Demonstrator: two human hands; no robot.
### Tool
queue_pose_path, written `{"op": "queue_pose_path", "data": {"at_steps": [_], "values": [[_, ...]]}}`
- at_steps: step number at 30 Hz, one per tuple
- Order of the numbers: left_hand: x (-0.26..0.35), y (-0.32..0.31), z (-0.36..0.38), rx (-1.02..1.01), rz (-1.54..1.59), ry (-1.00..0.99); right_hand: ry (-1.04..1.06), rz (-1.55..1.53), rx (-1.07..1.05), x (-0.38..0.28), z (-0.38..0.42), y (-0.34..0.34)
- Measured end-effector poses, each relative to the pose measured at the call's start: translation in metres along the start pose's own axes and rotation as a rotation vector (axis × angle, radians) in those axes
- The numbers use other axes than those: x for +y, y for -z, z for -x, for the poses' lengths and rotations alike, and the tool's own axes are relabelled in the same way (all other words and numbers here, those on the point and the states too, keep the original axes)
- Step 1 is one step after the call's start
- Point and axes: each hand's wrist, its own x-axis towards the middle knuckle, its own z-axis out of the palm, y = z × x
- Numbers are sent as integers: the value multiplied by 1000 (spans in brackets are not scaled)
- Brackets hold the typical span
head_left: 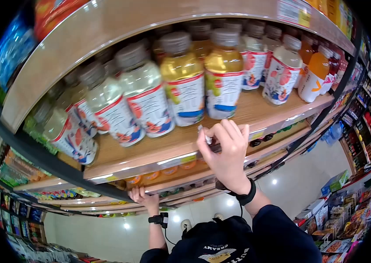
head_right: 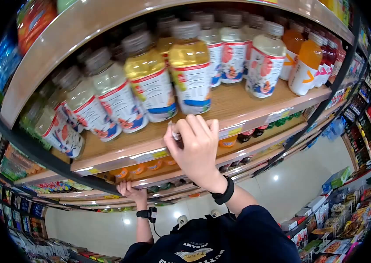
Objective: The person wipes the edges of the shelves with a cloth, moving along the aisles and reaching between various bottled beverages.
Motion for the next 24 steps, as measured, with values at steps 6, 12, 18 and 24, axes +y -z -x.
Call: {"op": "queue_pose_path", "data": {"at_steps": [6,12,18,24], "values": [[13,-3,-8,58,-103,29,-67,46,37,81,-8,49],[18,1,-12,40,-88,15,-130,166,110,153,-14,94],[18,1,-12,35,-107,40,-212,152,116,178,-16,110],[18,-3,-7,58,-133,88,-229,170,163,166,-17,106]]}}
